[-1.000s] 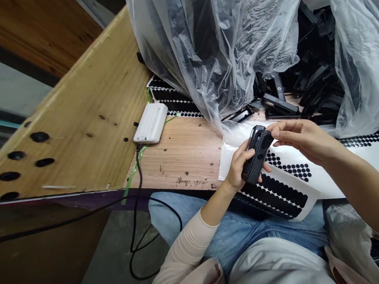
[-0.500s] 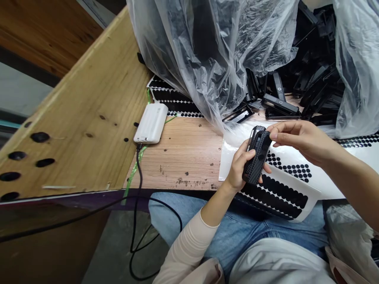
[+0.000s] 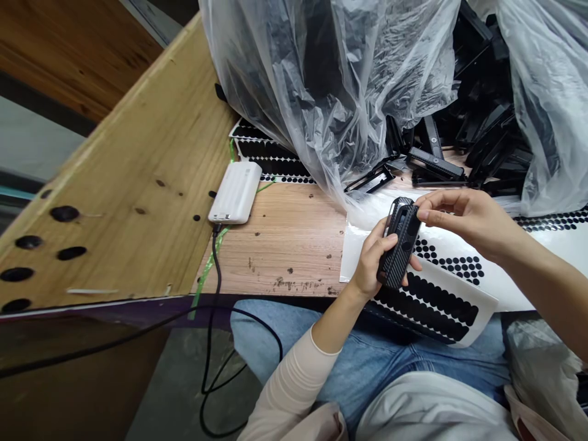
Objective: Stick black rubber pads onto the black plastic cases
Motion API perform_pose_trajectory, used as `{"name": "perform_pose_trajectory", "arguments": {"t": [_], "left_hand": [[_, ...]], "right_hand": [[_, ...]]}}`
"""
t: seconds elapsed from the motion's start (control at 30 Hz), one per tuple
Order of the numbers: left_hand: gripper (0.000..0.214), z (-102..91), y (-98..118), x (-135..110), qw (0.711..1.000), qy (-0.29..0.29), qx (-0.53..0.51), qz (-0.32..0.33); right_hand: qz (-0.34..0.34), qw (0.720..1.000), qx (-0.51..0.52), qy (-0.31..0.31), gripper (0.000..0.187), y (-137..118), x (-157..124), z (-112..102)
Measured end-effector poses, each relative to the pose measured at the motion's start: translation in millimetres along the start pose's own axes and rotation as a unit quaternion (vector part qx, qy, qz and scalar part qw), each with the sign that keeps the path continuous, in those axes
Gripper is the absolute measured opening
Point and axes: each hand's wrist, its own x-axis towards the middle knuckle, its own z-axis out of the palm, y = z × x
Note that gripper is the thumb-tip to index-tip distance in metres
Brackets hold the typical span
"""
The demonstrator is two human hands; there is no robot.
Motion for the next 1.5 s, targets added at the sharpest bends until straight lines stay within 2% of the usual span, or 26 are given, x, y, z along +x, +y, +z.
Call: {"name": "perform_pose_trajectory", "arguments": {"t": [0.2,0.43,0.53,0.6,0.67,0.73,0.77,0.83,0.9,0.93,1.0,1.1,1.17,1.23,1.3,1.33,1.4,1.43,1.5], "left_hand": [[0.066,1.7,2,0,1.0,0.003,0.008,-0.004],[0.064,1.1,2,-2,1.0,0.009,0.013,-0.013],[0.064,1.6,1,-2,1.0,0.011,0.011,-0.012],[0.063,3.0,2,-2,1.0,0.015,0.015,-0.014],[0.061,5.2,3,-3,0.999,0.022,0.023,-0.016],[0.059,7.6,5,-3,0.999,0.028,0.032,-0.017],[0.059,8.7,6,-3,0.999,0.028,0.036,-0.018],[0.063,10.4,6,-4,0.999,0.028,0.041,-0.019],[0.068,11.1,6,-3,0.998,0.031,0.047,-0.022],[0.07,11.0,5,-3,0.998,0.035,0.051,-0.021],[0.069,10.5,2,-2,0.997,0.044,0.057,-0.013],[0.065,10.4,-1,1,0.996,0.072,0.05,0.018],[0.066,11.5,-3,3,0.994,0.101,0.036,0.034],[0.069,13.1,-4,4,0.991,0.127,0.018,0.044],[0.072,14.2,-5,5,0.988,0.147,0.002,0.053],[0.072,14.4,-6,6,0.986,0.156,-0.003,0.056],[0.073,14.4,-7,7,0.983,0.176,-0.01,0.059],[0.075,14.3,-8,7,0.981,0.184,-0.013,0.062],[0.08,14.4,-8,7,0.978,0.194,-0.019,0.08]], "right_hand": [[-0.014,1.0,-0.011,0.025,0.047,-4,-4,4],[-0.061,0.996,-0.053,0.034,0.037,1,-9,6],[-0.09,0.989,-0.108,0.043,0.029,2,-12,7],[-0.132,0.973,-0.179,0.055,0.021,2,-16,9],[-0.184,0.942,-0.264,0.09,0.018,3,-21,11],[-0.222,0.911,-0.321,0.133,0.022,6,-24,12],[-0.228,0.904,-0.333,0.139,0.028,8,-23,12],[-0.21,0.912,-0.333,0.118,0.039,16,-15,5],[-0.167,0.915,-0.349,0.118,0.041,29,4,-8],[-0.142,0.906,-0.372,0.143,0.042,37,16,-16],[-0.096,0.866,-0.442,0.215,0.047,52,42,-34],[-0.037,0.842,-0.499,0.202,0.05,68,69,-56],[-0.041,0.841,-0.502,0.198,0.047,66,71,-60],[-0.068,0.842,-0.482,0.23,0.043,56,58,-55],[-0.077,0.862,-0.432,0.254,0.043,39,33,-39],[-0.073,0.881,-0.395,0.249,0.044,31,18,-29],[-0.06,0.927,-0.313,0.196,0.05,18,-12,-4],[-0.066,0.939,-0.291,0.169,0.052,14,-25,10],[-0.095,0.941,-0.296,0.131,0.048,10,-46,33]]}}
